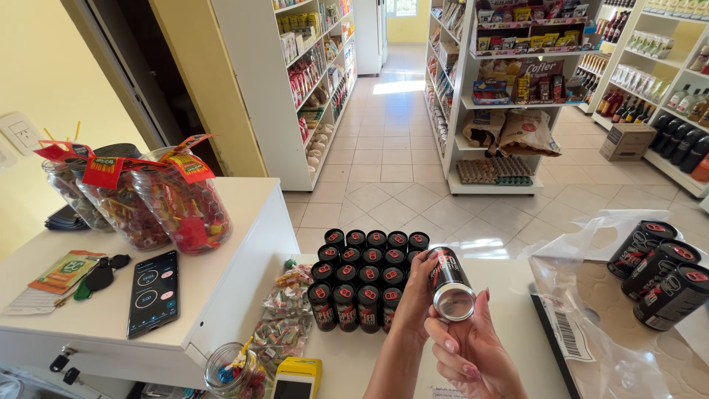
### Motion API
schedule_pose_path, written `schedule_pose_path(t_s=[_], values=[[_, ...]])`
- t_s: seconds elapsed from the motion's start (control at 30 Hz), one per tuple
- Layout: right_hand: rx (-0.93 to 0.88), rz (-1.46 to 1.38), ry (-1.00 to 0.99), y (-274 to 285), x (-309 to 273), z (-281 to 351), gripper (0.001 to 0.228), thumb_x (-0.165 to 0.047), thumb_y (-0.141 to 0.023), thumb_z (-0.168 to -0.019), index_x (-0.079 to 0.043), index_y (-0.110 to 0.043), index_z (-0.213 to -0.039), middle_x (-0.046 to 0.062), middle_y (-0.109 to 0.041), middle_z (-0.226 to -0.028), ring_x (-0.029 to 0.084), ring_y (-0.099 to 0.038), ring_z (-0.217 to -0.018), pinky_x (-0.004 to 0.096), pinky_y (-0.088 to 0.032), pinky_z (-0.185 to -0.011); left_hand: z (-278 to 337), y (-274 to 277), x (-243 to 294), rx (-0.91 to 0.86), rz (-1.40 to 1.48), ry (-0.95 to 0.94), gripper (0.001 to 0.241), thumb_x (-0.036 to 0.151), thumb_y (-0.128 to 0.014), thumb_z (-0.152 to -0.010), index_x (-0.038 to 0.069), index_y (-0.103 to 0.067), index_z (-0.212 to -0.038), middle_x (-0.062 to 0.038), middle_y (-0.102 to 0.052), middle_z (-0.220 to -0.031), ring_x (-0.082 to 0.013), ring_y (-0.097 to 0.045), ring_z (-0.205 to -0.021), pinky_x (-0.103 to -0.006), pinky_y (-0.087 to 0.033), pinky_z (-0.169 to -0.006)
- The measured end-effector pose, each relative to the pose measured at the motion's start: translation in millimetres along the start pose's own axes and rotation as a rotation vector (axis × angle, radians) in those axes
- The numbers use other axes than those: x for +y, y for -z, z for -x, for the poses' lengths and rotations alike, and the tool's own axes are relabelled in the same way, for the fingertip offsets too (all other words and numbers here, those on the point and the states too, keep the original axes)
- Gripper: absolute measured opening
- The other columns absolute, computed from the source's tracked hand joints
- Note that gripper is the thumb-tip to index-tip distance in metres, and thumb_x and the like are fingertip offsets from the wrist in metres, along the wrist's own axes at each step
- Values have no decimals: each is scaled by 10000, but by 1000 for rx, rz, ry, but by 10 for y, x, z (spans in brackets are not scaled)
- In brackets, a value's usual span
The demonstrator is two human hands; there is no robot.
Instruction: The person unboxes energy drink cans, places them in a grid on the counter, and writes information on a shipping document by hand while holding a can to check its details.
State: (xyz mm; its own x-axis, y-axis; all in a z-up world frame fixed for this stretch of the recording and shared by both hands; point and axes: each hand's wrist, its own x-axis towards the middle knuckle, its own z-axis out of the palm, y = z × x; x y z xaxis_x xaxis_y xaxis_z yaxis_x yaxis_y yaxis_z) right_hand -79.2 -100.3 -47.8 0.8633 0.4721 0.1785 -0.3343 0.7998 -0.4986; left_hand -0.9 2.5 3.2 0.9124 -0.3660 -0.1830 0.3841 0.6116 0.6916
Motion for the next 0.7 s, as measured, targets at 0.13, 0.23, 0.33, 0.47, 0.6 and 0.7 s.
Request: schedule_pose_path(t_s=[0.13, 0.23, 0.33, 0.47, 0.6, 0.7], values=[[-17, -19, 16, 102, 11, 26, 889, -826, -290, -976, -14, -561, -1215, 42, -465, -729, 76, -322, -359, 232, -235, -318, -157, 16, 83, -8, -8, -2, 582, 320, -688, -853, 186, -506, -1389, -59, -584, -950, -100, -532, -722, -225, -440, -586], [-35, -69, 67, 375, -3, 99, 814, -718, -373, -1027, 32, -565, -1275, 74, -497, -760, 107, -371, -410, 233, -302, -368, -210, -97, 381, -132, -272, -38, 473, 156, -679, -873, 243, -536, -1315, -130, -637, -1004, -162, -619, -704, -237, -509, -514], [122, -142, 92, 803, -66, 126, 778, -673, -431, -1040, 54, -580, -1274, 75, -504, -763, 91, -382, -399, 219, -329, -329, -91, -313, 809, -279, -770, -85, 575, 325, -732, -812, 218, -473, -1314, -181, -664, -1193, -253, -676, -950, -326, -564, -818], [284, -187, 122, 1137, -60, 72, 659, -637, -445, -1032, -8, -533, -1203, 11, -470, -844, 35, -288, -439, 187, -234, -354, -386, -465, 934, -528, -1271, -110, 804, 449, -823, -582, 165, -602, -1301, -137, -687, -1139, -210, -664, -900, -296, -531, -687], [538, -210, 175, 1248, 88, 0, 868, -752, -336, -1029, 17, -516, -1389, 22, -645, -914, 19, -312, -485, 166, -272, -391, -758, -506, 754, -564, -1586, -88, 738, 440, -848, -547, 66, -697, -1164, -92, -778, -1042, -201, -719, -899, -300, -545, -706], [696, -124, 170, 1374, 162, 58, 789, -732, -383, -1024, -47, -567, -1370, 49, -658, -947, 54, -347, -522, 184, -276, -413, -1387, -314, 299, -593, -1824, -248, 669, 342, -896, -589, 83, -656, -1158, -120, -721, -1087, -275, -664, -988, -408, -575, -697]])
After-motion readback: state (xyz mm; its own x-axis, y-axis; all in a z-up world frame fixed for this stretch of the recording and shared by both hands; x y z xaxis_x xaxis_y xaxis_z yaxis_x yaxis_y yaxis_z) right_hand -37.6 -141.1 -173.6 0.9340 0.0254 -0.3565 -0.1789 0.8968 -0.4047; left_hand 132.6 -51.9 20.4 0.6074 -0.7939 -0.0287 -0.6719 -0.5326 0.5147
